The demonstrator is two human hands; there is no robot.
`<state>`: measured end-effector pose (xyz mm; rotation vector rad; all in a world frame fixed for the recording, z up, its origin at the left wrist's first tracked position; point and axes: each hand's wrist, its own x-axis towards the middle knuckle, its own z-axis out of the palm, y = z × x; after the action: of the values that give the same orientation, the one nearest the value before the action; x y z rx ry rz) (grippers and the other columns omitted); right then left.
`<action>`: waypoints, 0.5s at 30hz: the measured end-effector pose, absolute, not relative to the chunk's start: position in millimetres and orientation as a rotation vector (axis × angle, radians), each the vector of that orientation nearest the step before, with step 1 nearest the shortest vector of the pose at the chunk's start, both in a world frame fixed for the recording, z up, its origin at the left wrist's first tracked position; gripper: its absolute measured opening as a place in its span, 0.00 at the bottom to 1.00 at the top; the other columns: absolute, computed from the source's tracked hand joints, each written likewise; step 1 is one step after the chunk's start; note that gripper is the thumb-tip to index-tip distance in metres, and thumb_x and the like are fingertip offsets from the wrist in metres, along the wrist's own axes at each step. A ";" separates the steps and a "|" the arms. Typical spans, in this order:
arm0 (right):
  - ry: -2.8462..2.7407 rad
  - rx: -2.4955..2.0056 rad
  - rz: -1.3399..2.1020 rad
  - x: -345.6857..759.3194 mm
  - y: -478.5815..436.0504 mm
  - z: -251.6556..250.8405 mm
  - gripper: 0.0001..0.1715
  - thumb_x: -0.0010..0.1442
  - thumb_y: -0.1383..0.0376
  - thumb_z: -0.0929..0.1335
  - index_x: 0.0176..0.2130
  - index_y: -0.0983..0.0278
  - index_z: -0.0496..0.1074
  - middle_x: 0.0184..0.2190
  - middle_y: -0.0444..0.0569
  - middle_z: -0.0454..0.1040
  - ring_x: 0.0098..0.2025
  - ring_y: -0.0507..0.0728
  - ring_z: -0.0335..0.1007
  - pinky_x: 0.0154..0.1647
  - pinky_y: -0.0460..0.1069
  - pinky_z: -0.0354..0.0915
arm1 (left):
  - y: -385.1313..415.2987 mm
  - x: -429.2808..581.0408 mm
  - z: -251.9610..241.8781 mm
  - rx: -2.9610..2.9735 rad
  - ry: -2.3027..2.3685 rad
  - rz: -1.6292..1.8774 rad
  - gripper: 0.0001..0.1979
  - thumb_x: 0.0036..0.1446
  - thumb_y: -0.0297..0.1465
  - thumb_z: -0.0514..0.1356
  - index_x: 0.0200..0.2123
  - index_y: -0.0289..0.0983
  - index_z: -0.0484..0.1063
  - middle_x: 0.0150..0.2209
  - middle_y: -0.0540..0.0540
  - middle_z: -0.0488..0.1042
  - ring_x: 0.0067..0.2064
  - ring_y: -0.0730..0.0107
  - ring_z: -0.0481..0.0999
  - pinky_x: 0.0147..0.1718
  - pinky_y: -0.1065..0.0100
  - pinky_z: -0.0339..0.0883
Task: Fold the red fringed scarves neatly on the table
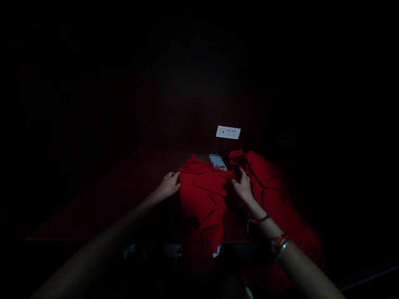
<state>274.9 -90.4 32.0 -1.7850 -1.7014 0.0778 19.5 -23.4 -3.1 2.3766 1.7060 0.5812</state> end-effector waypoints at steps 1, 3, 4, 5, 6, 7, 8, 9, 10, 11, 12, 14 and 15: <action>-1.788 -1.736 -0.027 271.3 -93.6 35.4 0.30 0.53 0.65 0.54 0.56 0.67 0.46 0.52 0.57 0.54 0.52 0.57 0.53 0.49 0.53 0.54 | -19.5 21.0 -4.1 2.439 1.660 0.606 0.24 0.51 0.30 0.49 0.53 0.33 0.54 0.52 0.37 0.57 0.53 0.62 0.57 0.49 0.65 0.51; -2.039 -1.578 -0.074 258.1 -97.3 38.1 0.29 0.54 0.61 0.57 0.55 0.62 0.48 0.54 0.53 0.51 0.55 0.58 0.47 0.52 0.54 0.49 | -11.7 23.8 -3.6 2.522 1.539 0.616 0.20 0.54 0.30 0.45 0.51 0.34 0.59 0.54 0.40 0.54 0.54 0.65 0.55 0.51 0.66 0.48; -2.221 -1.518 -0.046 250.4 -97.9 37.2 0.30 0.54 0.58 0.57 0.55 0.59 0.49 0.54 0.51 0.51 0.55 0.59 0.45 0.52 0.56 0.48 | -7.9 24.9 -2.7 2.552 1.467 0.600 0.20 0.55 0.31 0.44 0.51 0.35 0.59 0.54 0.41 0.54 0.54 0.65 0.55 0.51 0.67 0.48; -2.382 -1.501 -0.009 243.6 -97.7 34.9 0.30 0.53 0.56 0.58 0.55 0.57 0.50 0.54 0.51 0.52 0.55 0.61 0.45 0.51 0.58 0.48 | -4.1 25.6 -1.8 2.569 1.416 0.577 0.21 0.55 0.33 0.43 0.52 0.36 0.57 0.54 0.42 0.56 0.54 0.65 0.55 0.51 0.67 0.48; -2.499 -1.520 0.017 238.6 -97.1 31.9 0.30 0.53 0.54 0.59 0.54 0.56 0.51 0.54 0.51 0.52 0.54 0.63 0.46 0.49 0.60 0.49 | 0.1 25.8 -1.0 2.568 1.409 0.560 0.22 0.56 0.35 0.43 0.53 0.37 0.55 0.53 0.42 0.57 0.54 0.64 0.56 0.51 0.66 0.48; -2.571 -1.559 0.029 236.0 -96.2 28.7 0.29 0.53 0.54 0.59 0.54 0.56 0.53 0.52 0.53 0.54 0.53 0.64 0.48 0.47 0.61 0.51 | 5.2 25.8 -0.2 2.554 1.443 0.552 0.23 0.56 0.36 0.43 0.54 0.38 0.53 0.52 0.42 0.58 0.53 0.63 0.57 0.50 0.64 0.49; -2.604 -1.594 0.028 236.1 -95.3 25.8 0.27 0.53 0.55 0.59 0.52 0.57 0.55 0.51 0.54 0.56 0.52 0.64 0.50 0.46 0.59 0.52 | 11.4 25.8 0.4 2.530 1.504 0.552 0.23 0.55 0.37 0.44 0.55 0.40 0.53 0.52 0.41 0.58 0.53 0.60 0.57 0.49 0.62 0.50; -2.605 -1.620 0.019 238.9 -94.6 23.5 0.23 0.55 0.59 0.58 0.50 0.59 0.58 0.48 0.55 0.59 0.50 0.62 0.53 0.45 0.57 0.54 | 18.9 26.1 1.0 2.492 1.577 0.559 0.23 0.55 0.38 0.44 0.54 0.41 0.54 0.53 0.41 0.56 0.53 0.58 0.56 0.49 0.60 0.51; -2.581 -1.640 0.008 243.9 -94.2 21.8 0.20 0.55 0.63 0.57 0.48 0.61 0.60 0.46 0.55 0.61 0.48 0.60 0.56 0.44 0.54 0.55 | 27.6 27.0 1.6 2.444 1.642 0.574 0.23 0.54 0.39 0.45 0.54 0.43 0.55 0.54 0.41 0.54 0.54 0.56 0.55 0.48 0.58 0.51; -2.540 -1.663 0.009 250.7 -94.2 20.7 0.18 0.55 0.67 0.56 0.46 0.63 0.62 0.43 0.54 0.62 0.45 0.58 0.59 0.42 0.51 0.56 | 37.2 28.8 2.2 2.388 1.682 0.601 0.23 0.54 0.40 0.46 0.53 0.43 0.55 0.55 0.41 0.52 0.54 0.54 0.55 0.48 0.57 0.52; -2.487 -1.702 0.033 258.5 -94.8 20.1 0.19 0.54 0.71 0.56 0.45 0.64 0.62 0.41 0.54 0.64 0.42 0.56 0.61 0.41 0.49 0.57 | 47.3 31.4 2.6 2.328 1.685 0.637 0.25 0.53 0.40 0.47 0.54 0.42 0.53 0.55 0.40 0.52 0.54 0.55 0.55 0.47 0.58 0.52; -2.335 -1.826 0.105 274.2 -97.5 20.7 0.21 0.49 0.74 0.57 0.44 0.65 0.62 0.39 0.53 0.64 0.40 0.55 0.62 0.39 0.48 0.57 | 66.3 38.9 2.6 2.193 1.622 0.716 0.29 0.51 0.40 0.50 0.56 0.38 0.49 0.52 0.39 0.59 0.51 0.59 0.60 0.46 0.63 0.55; -2.245 -1.896 0.132 280.5 -99.7 22.3 0.23 0.47 0.74 0.58 0.45 0.66 0.61 0.39 0.54 0.64 0.40 0.55 0.62 0.40 0.48 0.57 | 74.2 43.0 2.0 2.133 1.581 0.745 0.31 0.50 0.38 0.52 0.56 0.36 0.49 0.49 0.39 0.63 0.49 0.62 0.63 0.44 0.66 0.57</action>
<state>280.5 -99.7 22.3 -1.8964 -2.2448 0.1323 43.0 74.2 2.0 2.1328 1.5815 0.7454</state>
